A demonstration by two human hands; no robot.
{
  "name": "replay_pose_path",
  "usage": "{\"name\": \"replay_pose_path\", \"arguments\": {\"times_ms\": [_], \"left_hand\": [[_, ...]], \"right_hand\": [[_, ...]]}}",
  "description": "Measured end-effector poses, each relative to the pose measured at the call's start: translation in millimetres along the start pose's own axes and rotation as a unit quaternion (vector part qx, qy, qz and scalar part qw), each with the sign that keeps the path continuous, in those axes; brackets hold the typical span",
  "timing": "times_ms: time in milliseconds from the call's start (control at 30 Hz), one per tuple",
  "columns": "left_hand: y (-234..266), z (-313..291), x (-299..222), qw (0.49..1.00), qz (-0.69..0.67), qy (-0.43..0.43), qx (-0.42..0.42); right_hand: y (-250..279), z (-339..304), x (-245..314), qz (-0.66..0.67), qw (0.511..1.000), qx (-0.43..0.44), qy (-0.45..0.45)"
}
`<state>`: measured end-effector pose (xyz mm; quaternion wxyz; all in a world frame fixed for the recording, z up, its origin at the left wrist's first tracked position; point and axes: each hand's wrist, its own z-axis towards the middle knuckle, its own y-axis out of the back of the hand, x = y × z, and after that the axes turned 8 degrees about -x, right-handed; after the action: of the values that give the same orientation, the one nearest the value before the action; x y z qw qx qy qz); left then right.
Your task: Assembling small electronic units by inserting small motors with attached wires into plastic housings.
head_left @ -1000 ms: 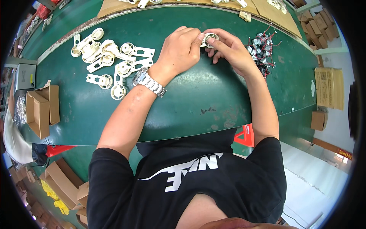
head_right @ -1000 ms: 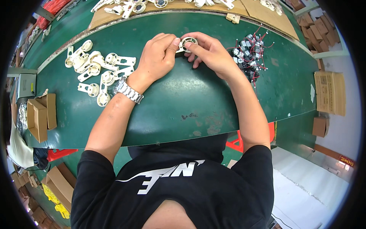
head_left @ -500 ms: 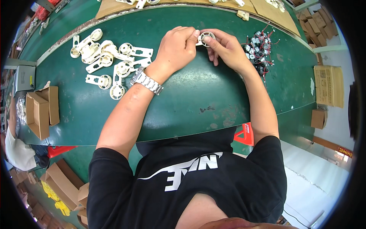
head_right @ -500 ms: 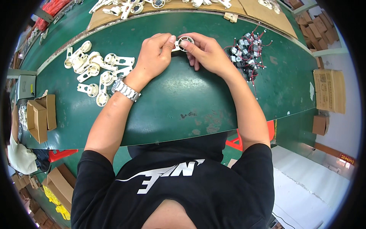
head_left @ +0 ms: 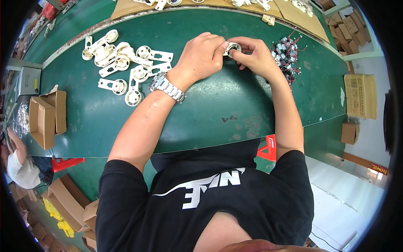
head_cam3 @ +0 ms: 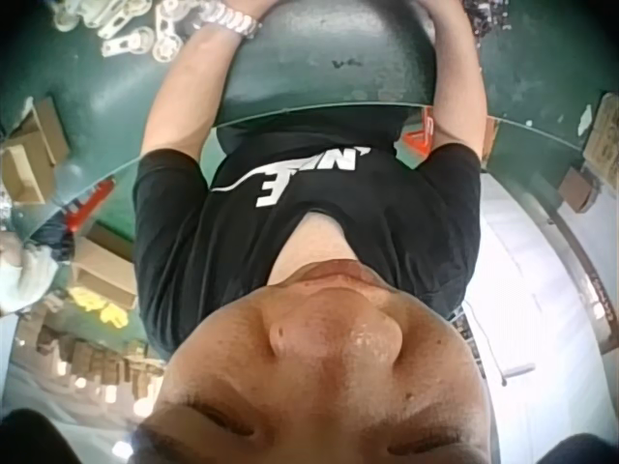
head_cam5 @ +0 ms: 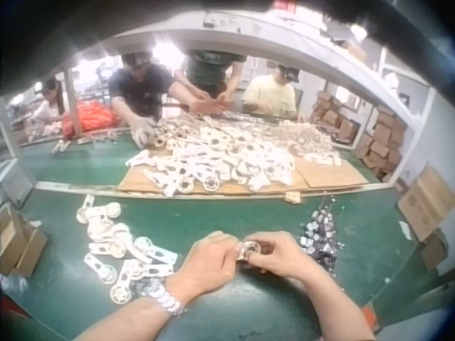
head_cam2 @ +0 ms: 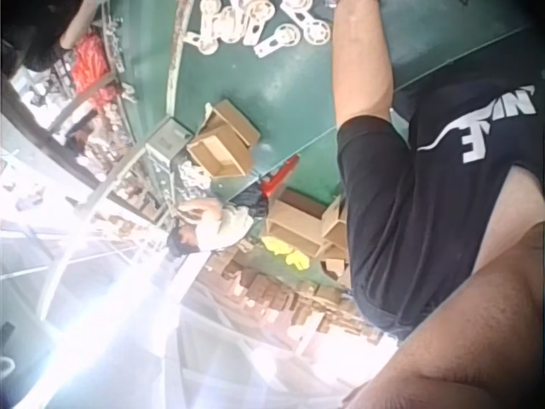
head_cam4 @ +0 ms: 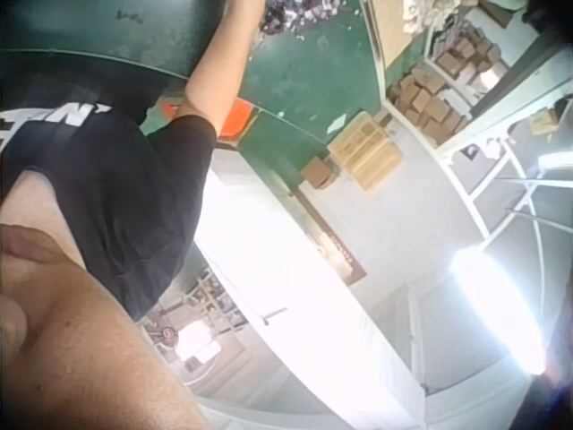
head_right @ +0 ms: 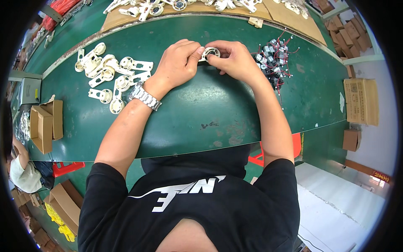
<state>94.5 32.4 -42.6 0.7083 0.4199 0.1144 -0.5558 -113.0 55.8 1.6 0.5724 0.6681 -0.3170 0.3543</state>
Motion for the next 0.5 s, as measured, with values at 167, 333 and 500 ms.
{"name": "replay_pose_path", "arguments": {"times_ms": [167, 333, 500], "left_hand": [[12.9, 8.6, -25.4, 0.984, 0.13, 0.025, -0.118], [94.7, 19.3, -45.4, 0.924, 0.381, 0.008, -0.028], [162.7, -11.3, -48.8, 0.852, 0.487, 0.045, 0.186]], "right_hand": [[27.6, 6.4, 7.2, 0.131, 0.991, 0.003, 0.012], [85.6, 62.1, 21.2, 0.135, 0.99, -0.035, 0.037], [81.5, 120.1, 68.7, 0.223, 0.957, -0.181, -0.026]]}}
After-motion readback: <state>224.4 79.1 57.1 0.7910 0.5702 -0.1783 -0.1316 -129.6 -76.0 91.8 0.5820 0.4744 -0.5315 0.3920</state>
